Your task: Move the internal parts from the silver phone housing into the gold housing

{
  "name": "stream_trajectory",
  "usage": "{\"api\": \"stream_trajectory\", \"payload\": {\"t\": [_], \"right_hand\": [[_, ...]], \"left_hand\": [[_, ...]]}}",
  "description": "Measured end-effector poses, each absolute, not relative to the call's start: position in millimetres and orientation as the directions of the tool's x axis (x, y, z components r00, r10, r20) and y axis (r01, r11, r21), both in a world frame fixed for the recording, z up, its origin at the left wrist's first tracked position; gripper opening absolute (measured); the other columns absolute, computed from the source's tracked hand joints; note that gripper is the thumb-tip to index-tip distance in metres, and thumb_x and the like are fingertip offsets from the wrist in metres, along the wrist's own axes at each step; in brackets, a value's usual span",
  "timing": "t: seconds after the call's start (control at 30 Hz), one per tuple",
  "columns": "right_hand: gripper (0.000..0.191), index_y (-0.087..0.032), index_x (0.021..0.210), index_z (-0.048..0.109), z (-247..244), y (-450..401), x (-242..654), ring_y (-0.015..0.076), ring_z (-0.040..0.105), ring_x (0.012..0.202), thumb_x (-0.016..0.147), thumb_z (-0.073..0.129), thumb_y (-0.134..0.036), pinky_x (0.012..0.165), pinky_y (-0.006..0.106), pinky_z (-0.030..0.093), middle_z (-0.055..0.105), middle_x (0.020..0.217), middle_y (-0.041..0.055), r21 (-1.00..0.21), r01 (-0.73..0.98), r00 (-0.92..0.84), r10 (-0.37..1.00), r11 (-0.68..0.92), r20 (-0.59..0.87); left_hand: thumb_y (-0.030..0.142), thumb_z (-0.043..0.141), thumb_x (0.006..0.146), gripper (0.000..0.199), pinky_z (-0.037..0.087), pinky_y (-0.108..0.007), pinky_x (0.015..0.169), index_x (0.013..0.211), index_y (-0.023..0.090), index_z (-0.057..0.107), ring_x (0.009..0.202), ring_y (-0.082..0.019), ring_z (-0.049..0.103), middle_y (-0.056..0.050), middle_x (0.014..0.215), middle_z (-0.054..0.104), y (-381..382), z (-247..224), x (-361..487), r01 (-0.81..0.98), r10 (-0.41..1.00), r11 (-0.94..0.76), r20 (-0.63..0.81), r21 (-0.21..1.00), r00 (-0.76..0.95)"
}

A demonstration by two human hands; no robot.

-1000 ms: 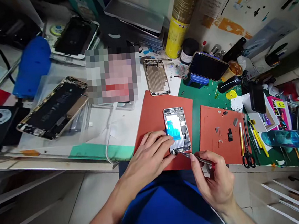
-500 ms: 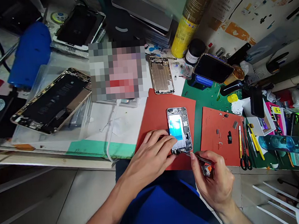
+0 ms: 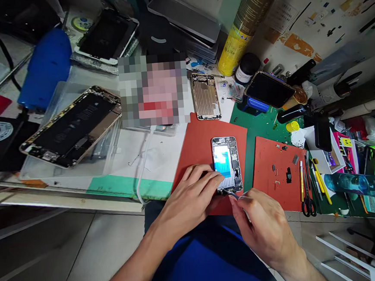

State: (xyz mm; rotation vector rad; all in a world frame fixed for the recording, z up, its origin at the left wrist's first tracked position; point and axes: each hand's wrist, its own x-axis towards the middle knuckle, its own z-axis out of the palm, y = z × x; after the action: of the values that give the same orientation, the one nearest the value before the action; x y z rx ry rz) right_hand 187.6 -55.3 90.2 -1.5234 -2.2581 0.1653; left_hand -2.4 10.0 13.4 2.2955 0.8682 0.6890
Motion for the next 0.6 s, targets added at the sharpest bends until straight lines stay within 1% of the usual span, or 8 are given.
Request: {"api": "stream_trajectory", "payload": {"t": [0.07,0.13,0.2,0.27,0.37,0.43,0.5,0.6], "right_hand": [[0.023,-0.021,0.096,0.056,94.7,-53.5,189.1,0.0165,0.051,0.068,0.099,0.055,0.001,0.061,0.031,0.044,0.057,0.077,0.0009,-0.346,0.835,-0.377,0.903,0.427,0.204],[0.018,-0.020,0.103,0.058,97.2,-51.9,190.5,0.0178,0.054,0.073,0.101,0.055,-0.002,0.064,0.032,0.047,0.063,0.084,0.0037,-0.359,0.829,-0.394,0.903,0.429,0.170],[0.013,-0.020,0.103,0.057,97.2,-50.5,191.5,0.0171,0.052,0.069,0.102,0.059,-0.007,0.061,0.032,0.045,0.062,0.080,0.0019,-0.330,0.844,-0.374,0.905,0.423,0.204],[0.015,-0.021,0.100,0.057,96.0,-49.5,191.8,0.0164,0.049,0.066,0.102,0.061,-0.006,0.059,0.032,0.043,0.059,0.075,-0.0001,-0.311,0.849,-0.367,0.900,0.428,0.236],[0.015,-0.019,0.108,0.058,94.5,-48.9,191.6,0.0183,0.054,0.074,0.101,0.057,-0.005,0.063,0.032,0.046,0.062,0.085,0.0043,-0.366,0.831,-0.366,0.908,0.418,0.204],[0.011,-0.018,0.109,0.057,94.0,-48.9,191.7,0.0177,0.053,0.071,0.102,0.061,-0.010,0.062,0.032,0.046,0.061,0.083,0.0034,-0.368,0.844,-0.325,0.918,0.390,0.228],[0.012,-0.018,0.107,0.056,93.3,-49.2,192.0,0.0167,0.051,0.068,0.102,0.061,-0.008,0.060,0.031,0.045,0.059,0.080,0.0016,-0.361,0.848,-0.310,0.915,0.389,0.258],[0.015,-0.017,0.109,0.056,91.7,-50.0,192.2,0.0182,0.055,0.074,0.100,0.059,-0.005,0.063,0.032,0.048,0.062,0.086,0.0052,-0.395,0.834,-0.308,0.919,0.386,0.248]], "left_hand": [[0.013,0.066,0.099,0.040,0.050,-0.052,0.100,0.138,0.020,0.059,0.120,-0.032,0.059,-0.011,0.128,0.074,10.3,13.7,-2.6,0.408,0.708,-0.621,0.257,0.669,0.658],[0.011,0.066,0.099,0.040,0.050,-0.051,0.100,0.137,0.020,0.058,0.120,-0.032,0.058,-0.011,0.130,0.073,10.3,14.0,-3.0,0.408,0.702,-0.627,0.256,0.663,0.664],[0.010,0.065,0.098,0.040,0.049,-0.051,0.101,0.137,0.019,0.057,0.120,-0.032,0.057,-0.011,0.130,0.072,9.9,14.0,-3.4,0.412,0.701,-0.632,0.258,0.656,0.665],[0.008,0.065,0.098,0.041,0.048,-0.050,0.101,0.137,0.018,0.056,0.120,-0.032,0.057,-0.011,0.131,0.072,9.5,13.8,-3.6,0.413,0.699,-0.637,0.261,0.651,0.666],[0.006,0.066,0.096,0.044,0.048,-0.050,0.102,0.137,0.018,0.055,0.119,-0.032,0.056,-0.010,0.130,0.072,9.4,13.7,-3.1,0.410,0.696,-0.637,0.258,0.653,0.670],[0.005,0.066,0.096,0.044,0.048,-0.050,0.102,0.137,0.018,0.055,0.119,-0.032,0.056,-0.010,0.130,0.072,9.3,13.9,-2.7,0.413,0.701,-0.633,0.258,0.655,0.665],[0.007,0.066,0.097,0.042,0.048,-0.050,0.102,0.136,0.018,0.056,0.119,-0.031,0.056,-0.009,0.129,0.072,9.1,14.0,-2.6,0.418,0.707,-0.630,0.262,0.655,0.656],[0.007,0.067,0.097,0.042,0.048,-0.050,0.102,0.136,0.017,0.056,0.118,-0.031,0.056,-0.009,0.128,0.072,9.2,13.4,-2.9,0.413,0.703,-0.637,0.270,0.651,0.658]]}}
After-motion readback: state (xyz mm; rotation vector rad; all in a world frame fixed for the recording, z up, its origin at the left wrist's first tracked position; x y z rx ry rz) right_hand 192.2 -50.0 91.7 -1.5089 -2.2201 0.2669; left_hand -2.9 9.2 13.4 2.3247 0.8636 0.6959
